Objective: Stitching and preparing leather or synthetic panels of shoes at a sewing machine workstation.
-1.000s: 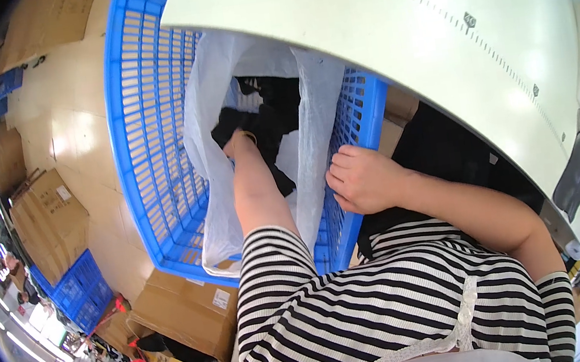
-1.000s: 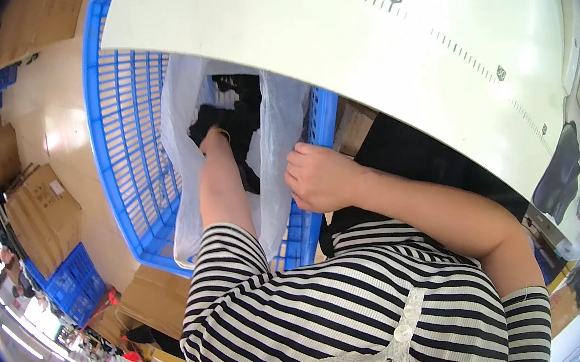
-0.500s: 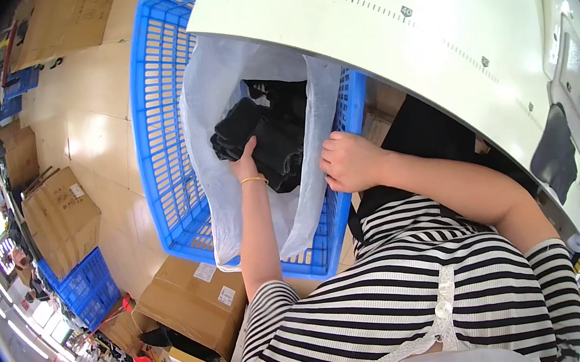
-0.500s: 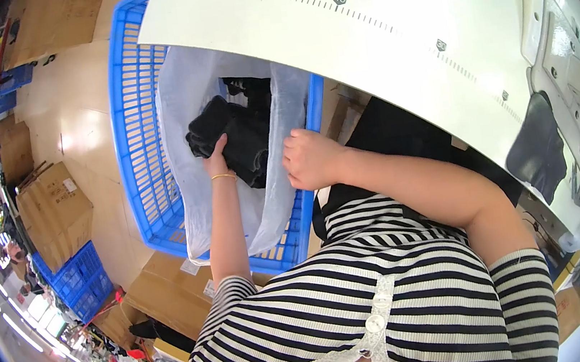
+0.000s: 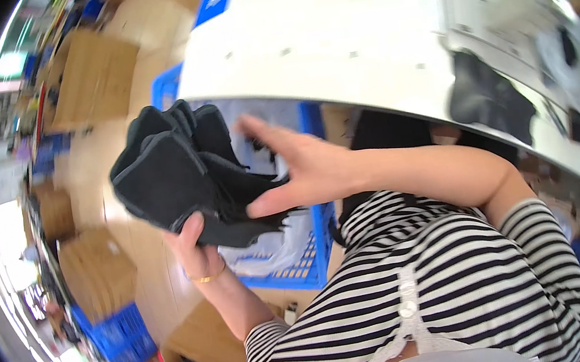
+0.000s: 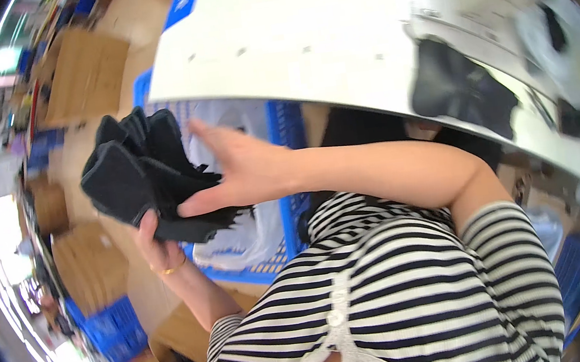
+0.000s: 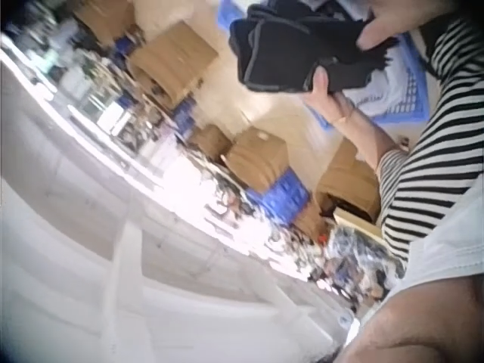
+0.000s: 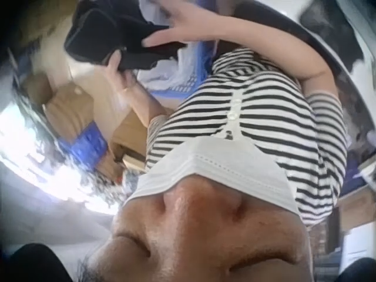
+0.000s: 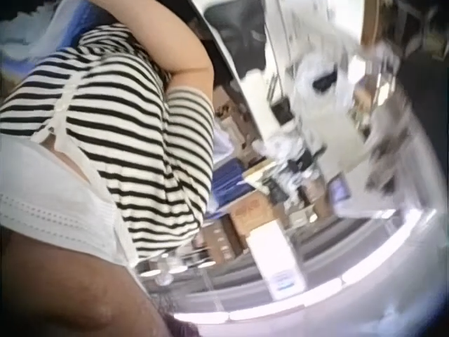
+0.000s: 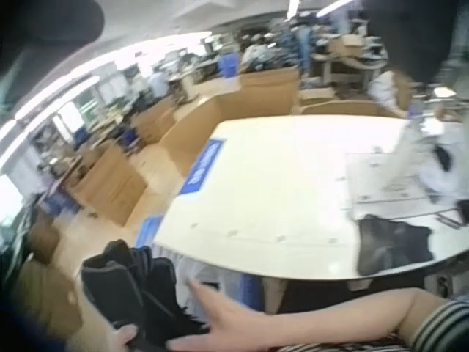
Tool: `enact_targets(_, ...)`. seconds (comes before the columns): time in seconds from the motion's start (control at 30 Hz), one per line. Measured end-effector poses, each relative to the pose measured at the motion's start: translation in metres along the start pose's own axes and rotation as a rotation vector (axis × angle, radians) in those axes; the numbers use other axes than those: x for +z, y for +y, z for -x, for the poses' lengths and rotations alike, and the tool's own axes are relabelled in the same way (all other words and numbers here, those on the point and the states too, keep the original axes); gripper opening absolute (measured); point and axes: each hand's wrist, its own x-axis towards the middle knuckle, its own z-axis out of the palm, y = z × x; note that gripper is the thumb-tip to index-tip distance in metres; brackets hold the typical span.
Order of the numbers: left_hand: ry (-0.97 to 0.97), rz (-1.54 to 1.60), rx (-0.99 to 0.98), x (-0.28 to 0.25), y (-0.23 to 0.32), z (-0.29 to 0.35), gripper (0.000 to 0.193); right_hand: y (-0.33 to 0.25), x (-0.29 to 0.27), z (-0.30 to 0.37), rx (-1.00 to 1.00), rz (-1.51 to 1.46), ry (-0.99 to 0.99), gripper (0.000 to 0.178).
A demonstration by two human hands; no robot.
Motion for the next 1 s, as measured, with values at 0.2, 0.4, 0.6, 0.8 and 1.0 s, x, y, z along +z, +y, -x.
enact_targets(0.2, -0.287, -0.050, 0.042, 0.162, 0.024, 0.015, 0.063, -0.072, -0.080, 0.080, 0.204, -0.455, 0.309, 0.070)
enact_targets(0.4, -0.478, 0.024, -0.137, 0.288, 0.021, 0.049, 0.060, -0.105, -0.149, 0.192, 0.276, -0.617, 0.508, 0.056)
enact_targets(0.6, -0.739, 0.023, -0.307, 0.359, 0.012, 0.078, 0.050, -0.107, -0.167, 0.262, 0.255, -0.415, 0.838, 0.065)
enact_targets(0.8, -0.943, 0.115, -0.322, 0.397, -0.015, 0.103, 0.056, -0.086, -0.176, 0.294, 0.013, -0.403, 1.014, 0.052)
enact_targets(1.0, -1.087, 0.024, -0.198, 0.408, -0.016, 0.062, 0.055, -0.103, -0.202, 0.316, 0.035, -0.438, 1.161, 0.045)
